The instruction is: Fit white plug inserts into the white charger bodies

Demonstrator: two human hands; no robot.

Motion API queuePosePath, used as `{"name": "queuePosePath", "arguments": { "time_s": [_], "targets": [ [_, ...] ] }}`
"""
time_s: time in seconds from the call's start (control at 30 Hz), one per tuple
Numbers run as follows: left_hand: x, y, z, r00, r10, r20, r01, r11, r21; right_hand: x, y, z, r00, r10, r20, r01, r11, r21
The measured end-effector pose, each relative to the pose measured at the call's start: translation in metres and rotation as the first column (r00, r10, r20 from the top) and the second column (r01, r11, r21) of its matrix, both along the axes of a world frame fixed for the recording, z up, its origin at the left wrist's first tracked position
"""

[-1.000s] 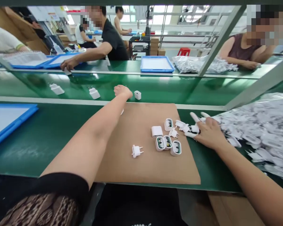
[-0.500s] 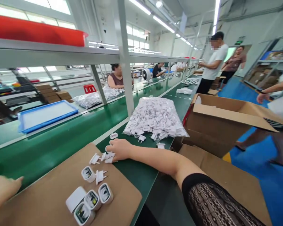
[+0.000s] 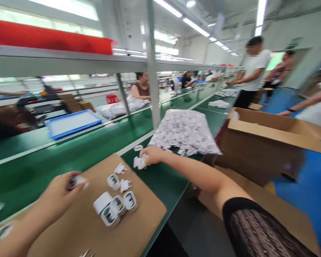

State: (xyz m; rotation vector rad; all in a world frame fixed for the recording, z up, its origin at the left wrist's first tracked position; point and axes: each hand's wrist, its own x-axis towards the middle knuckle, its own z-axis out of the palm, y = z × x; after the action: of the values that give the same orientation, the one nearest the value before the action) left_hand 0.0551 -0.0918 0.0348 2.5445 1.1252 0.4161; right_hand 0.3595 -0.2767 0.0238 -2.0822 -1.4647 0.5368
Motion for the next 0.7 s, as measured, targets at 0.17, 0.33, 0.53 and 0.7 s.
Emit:
{"name": "queuePosePath", "arguments": {
  "time_s": [0.17, 0.33, 0.53, 0.7],
  "targets": [
    [-0.017, -0.055, -0.017, 0.998, -0.027, 0.057, 0.031, 0.997, -0.065, 0.004, 0.007, 0.0, 0.969, 0.059, -0.24, -0.068, 0.997, -0.028],
    [-0.035, -0.069, -0.041, 0.997, -0.013, 0.072, 0.02, 0.995, -0.094, -0.012, 0.029, -0.004, 0.953, 0.056, -0.298, -0.082, 0.994, -0.076],
    [-0.041, -0.073, -0.066, 0.967, 0.03, 0.251, 0.005, 0.991, -0.135, -0.024, 0.059, -0.001, 0.981, 0.014, -0.196, -0.037, 0.993, -0.115],
    [-0.04, -0.072, -0.072, 0.955, 0.018, 0.295, 0.035, 0.984, -0.176, -0.038, 0.081, 0.011, 0.934, 0.082, -0.347, -0.117, 0.99, -0.081]
  ]
}}
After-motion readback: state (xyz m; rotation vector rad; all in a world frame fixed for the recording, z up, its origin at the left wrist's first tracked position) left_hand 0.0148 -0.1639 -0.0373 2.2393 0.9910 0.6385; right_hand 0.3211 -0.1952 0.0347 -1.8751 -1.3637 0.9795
